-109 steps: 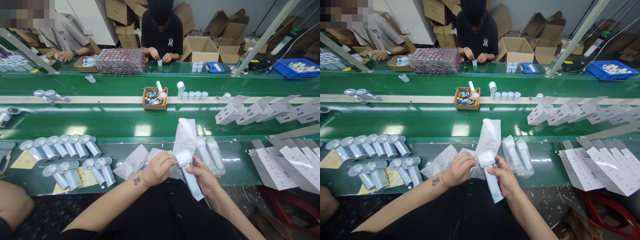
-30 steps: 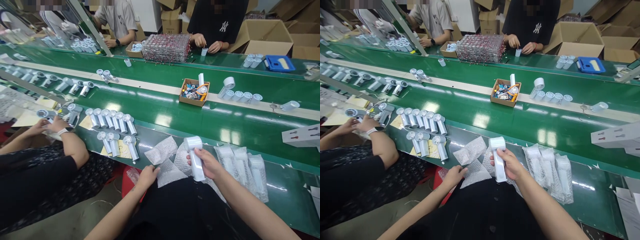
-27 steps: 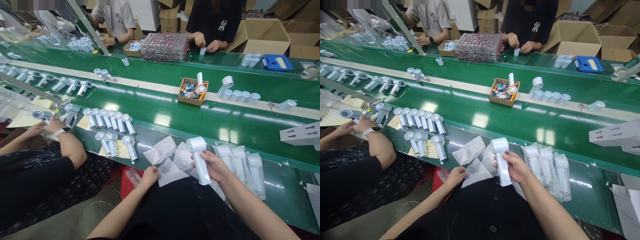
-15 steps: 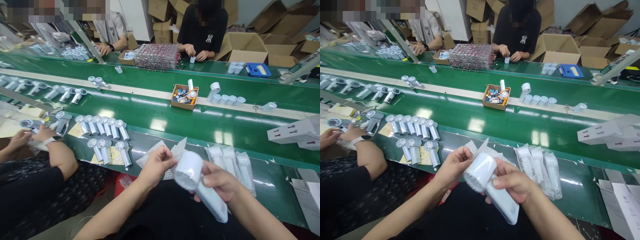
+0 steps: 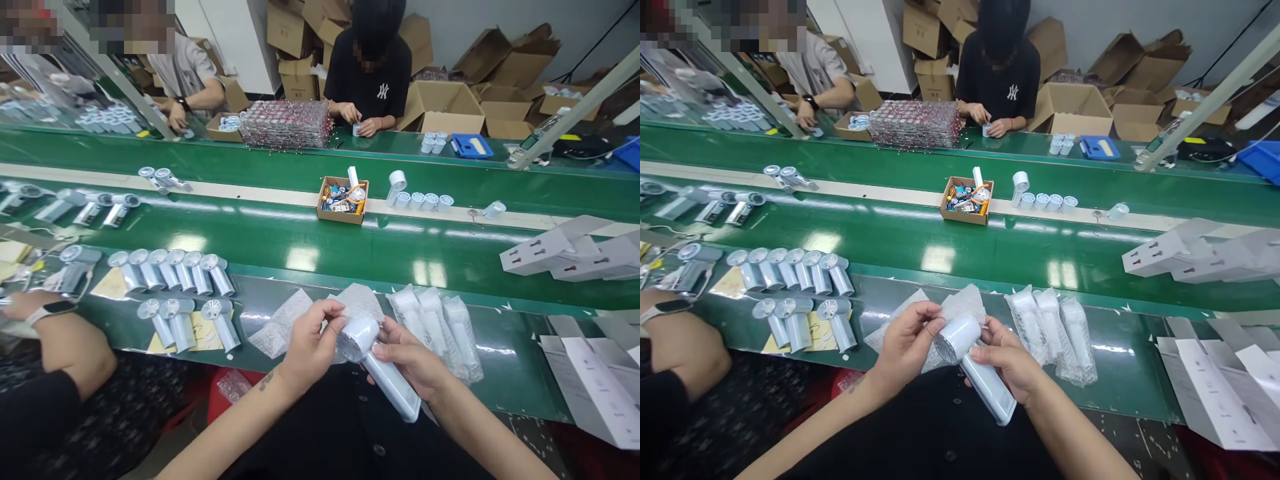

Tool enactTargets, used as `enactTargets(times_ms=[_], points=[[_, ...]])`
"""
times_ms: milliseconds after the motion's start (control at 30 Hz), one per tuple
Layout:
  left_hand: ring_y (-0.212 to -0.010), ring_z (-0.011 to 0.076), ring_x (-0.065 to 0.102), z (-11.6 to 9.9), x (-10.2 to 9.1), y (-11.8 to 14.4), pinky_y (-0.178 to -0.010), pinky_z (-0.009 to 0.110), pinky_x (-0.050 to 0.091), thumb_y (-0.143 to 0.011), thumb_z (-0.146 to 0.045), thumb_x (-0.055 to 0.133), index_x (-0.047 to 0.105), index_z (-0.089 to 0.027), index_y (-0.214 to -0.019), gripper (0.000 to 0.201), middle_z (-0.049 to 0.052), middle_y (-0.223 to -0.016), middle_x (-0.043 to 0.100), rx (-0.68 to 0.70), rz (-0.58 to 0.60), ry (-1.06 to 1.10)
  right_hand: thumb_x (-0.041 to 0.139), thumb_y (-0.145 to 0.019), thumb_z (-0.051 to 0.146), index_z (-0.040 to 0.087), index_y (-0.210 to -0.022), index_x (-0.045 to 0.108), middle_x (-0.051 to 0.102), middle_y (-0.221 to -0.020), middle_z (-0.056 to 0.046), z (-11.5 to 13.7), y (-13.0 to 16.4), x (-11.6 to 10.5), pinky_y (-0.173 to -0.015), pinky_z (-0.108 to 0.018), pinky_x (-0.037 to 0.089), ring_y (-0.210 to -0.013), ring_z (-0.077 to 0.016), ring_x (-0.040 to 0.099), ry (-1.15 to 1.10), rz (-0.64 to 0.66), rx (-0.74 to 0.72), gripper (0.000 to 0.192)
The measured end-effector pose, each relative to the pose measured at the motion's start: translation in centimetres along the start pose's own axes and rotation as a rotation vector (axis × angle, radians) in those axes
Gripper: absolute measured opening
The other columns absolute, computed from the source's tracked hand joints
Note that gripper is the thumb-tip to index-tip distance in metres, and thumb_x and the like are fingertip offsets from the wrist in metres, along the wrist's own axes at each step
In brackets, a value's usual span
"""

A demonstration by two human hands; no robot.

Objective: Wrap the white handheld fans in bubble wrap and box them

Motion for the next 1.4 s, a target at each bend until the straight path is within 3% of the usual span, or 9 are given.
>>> enactTargets(times_ms=[133, 267, 500, 667, 767, 933, 1100, 1233, 1400], points=[[-0.080, 0.0168, 0.064, -4.4, 1.2, 2.2, -0.075, 0.031, 0.053, -0.083, -0.004, 0.055, 0.063, -0.021, -0.103, 0.028, 0.005, -0.085, 0.069, 0.534, 0.195, -0.200, 0.085, -0.061, 0.029, 0.021, -0.108, 0.061, 0.067, -0.093, -0.002, 0.3, 0.8, -1.2, -0.056, -0.031, 0.056, -0.065, -0.0168, 0.066, -0.045, -0.120, -0.031, 0.054], [-0.088, 0.0194, 0.067, -5.6, 3.2, 4.2, -0.080, 0.036, 0.056, -0.081, 0.001, 0.049, 0.061, -0.020, -0.113, 0.040, 0.009, -0.094, 0.072, 0.736, 0.342, -0.180, 0.086, -0.060, 0.031, 0.020, -0.087, 0.062, 0.065, -0.077, 0.003, 0.4, 1.7, -2.7, -0.058, -0.026, 0.051, -0.062, -0.0131, 0.061, -0.055, -0.273, -0.102, 0.038], [-0.089, 0.0215, 0.065, -3.8, 10.9, 6.0, -0.086, 0.035, 0.053, -0.085, -0.016, 0.052, 0.066, -0.023, -0.091, 0.016, 0.009, -0.091, 0.070, 0.377, 0.890, -0.071, 0.087, -0.051, 0.027, 0.025, -0.092, 0.055, 0.062, -0.068, 0.007, -1.4, 1.9, -4.5, -0.061, -0.025, 0.043, -0.062, -0.0144, 0.057, -0.167, -0.426, -0.117, 0.052], [-0.071, 0.0133, 0.055, 1.5, 7.6, 2.6, -0.068, 0.026, 0.047, -0.083, -0.024, 0.057, 0.051, -0.021, -0.090, 0.009, 0.000, -0.080, 0.059, -0.189, 0.473, 0.090, 0.072, -0.069, 0.051, 0.023, -0.065, 0.050, 0.049, -0.056, 0.005, 0.5, 5.9, -8.1, -0.055, -0.027, 0.035, -0.056, -0.0150, 0.047, 0.397, -0.608, -0.149, 0.036], [-0.069, 0.0113, 0.052, 2.8, 7.9, 3.2, -0.066, 0.024, 0.044, -0.080, -0.025, 0.061, 0.047, -0.022, -0.091, 0.018, -0.003, -0.077, 0.054, -0.362, 0.472, 0.230, 0.062, -0.082, 0.047, 0.022, -0.059, 0.049, 0.050, -0.063, 0.002, 3.3, 8.9, -6.8, -0.061, -0.028, 0.036, -0.063, -0.0155, 0.046, 0.897, -0.516, -0.272, 0.036], [-0.069, 0.0116, 0.051, 1.4, 12.2, 5.3, -0.066, 0.026, 0.042, -0.080, -0.020, 0.059, 0.052, -0.021, -0.092, 0.013, -0.003, -0.075, 0.055, -0.276, 0.827, 0.132, 0.057, -0.082, 0.041, 0.021, -0.058, 0.043, 0.040, -0.057, 0.005, 1.6, 10.2, -7.5, -0.054, -0.025, 0.029, -0.055, -0.0117, 0.036, 0.849, -0.334, -0.064, 0.034], [-0.066, 0.0090, 0.050, 0.2, 12.1, 3.3, -0.062, 0.023, 0.041, -0.077, -0.018, 0.063, 0.046, -0.020, -0.085, 0.019, -0.004, -0.074, 0.055, -0.363, 0.752, 0.347, 0.064, -0.076, 0.045, 0.020, -0.060, 0.051, 0.036, -0.046, 0.008, 0.7, 11.6, -9.1, -0.045, -0.023, 0.019, -0.044, -0.0079, 0.025, 0.515, -0.274, 0.063, 0.032], [-0.073, 0.0106, 0.057, -3.5, 13.1, 4.1, -0.070, 0.025, 0.047, -0.078, -0.018, 0.066, 0.047, -0.021, -0.093, 0.025, -0.002, -0.081, 0.059, -0.333, 0.876, 0.586, 0.074, -0.071, 0.050, 0.018, -0.062, 0.058, 0.055, -0.060, 0.001, 1.3, 11.6, -9.1, -0.058, -0.024, 0.040, -0.057, -0.0116, 0.050, 0.203, -0.232, 0.031, 0.037], [-0.080, 0.0171, 0.065, -6.9, 16.7, 7.7, -0.076, 0.029, 0.050, -0.080, -0.022, 0.065, 0.058, -0.022, -0.087, 0.010, 0.000, -0.080, 0.065, -0.016, 1.245, 0.472, 0.078, -0.067, 0.053, 0.020, -0.089, 0.068, 0.071, -0.080, -0.007, -1.8, 7.1, -7.9, -0.077, -0.040, 0.054, -0.081, -0.0268, 0.070, -0.035, -0.253, 0.161, 0.040]])
Point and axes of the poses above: each hand's wrist, its own y-axis away from the middle knuckle, its own x-axis out of the palm, z = x × y, the point moved 10 cm from there along -y, towards the middle knuckle
